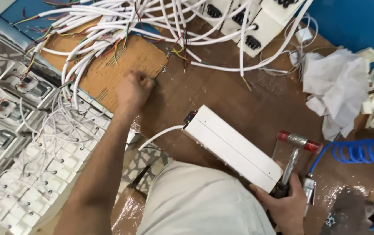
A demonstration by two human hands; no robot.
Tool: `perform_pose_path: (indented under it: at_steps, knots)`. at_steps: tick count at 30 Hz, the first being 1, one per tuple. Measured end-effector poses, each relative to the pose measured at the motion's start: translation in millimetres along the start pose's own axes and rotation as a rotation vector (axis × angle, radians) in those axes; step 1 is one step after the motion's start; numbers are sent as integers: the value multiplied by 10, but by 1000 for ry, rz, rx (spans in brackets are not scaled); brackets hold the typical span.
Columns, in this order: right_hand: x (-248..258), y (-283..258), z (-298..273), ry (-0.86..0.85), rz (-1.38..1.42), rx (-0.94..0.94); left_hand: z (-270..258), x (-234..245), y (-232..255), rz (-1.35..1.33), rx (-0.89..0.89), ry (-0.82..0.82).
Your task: Assembling and securing components inside electronic enclosures using manual and power tools.
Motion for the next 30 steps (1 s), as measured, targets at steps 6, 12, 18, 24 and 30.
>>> perform_pose_path:
  at_steps: [6, 12, 18, 24, 30]
  knots:
    - [-3, 162, -12, 30, -146, 33, -170, -33, -57, 127, -154, -309]
    - [23, 19, 10, -12, 49, 154, -437, 739, 1668, -1042, -129, -442]
    - [-114, 135, 17, 45, 415, 201, -1154, 258, 2831, -1567, 138, -658]
    - [-182, 211, -16, 86, 451, 223, -1517, -289, 3238, -1825, -92, -903]
    - [-144, 157, 3, 87, 477, 278, -1589, -500, 3319, -1854, -253, -988]
Point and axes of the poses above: each hand's wrist, its own z-axis towards the middle knuckle, its own x-axis out of the back of the hand, y = z × x, the point moved 2 cm from there along z, towards the middle knuckle, and after that the axes turned 6 degrees about -y, right-handed, at the moved point
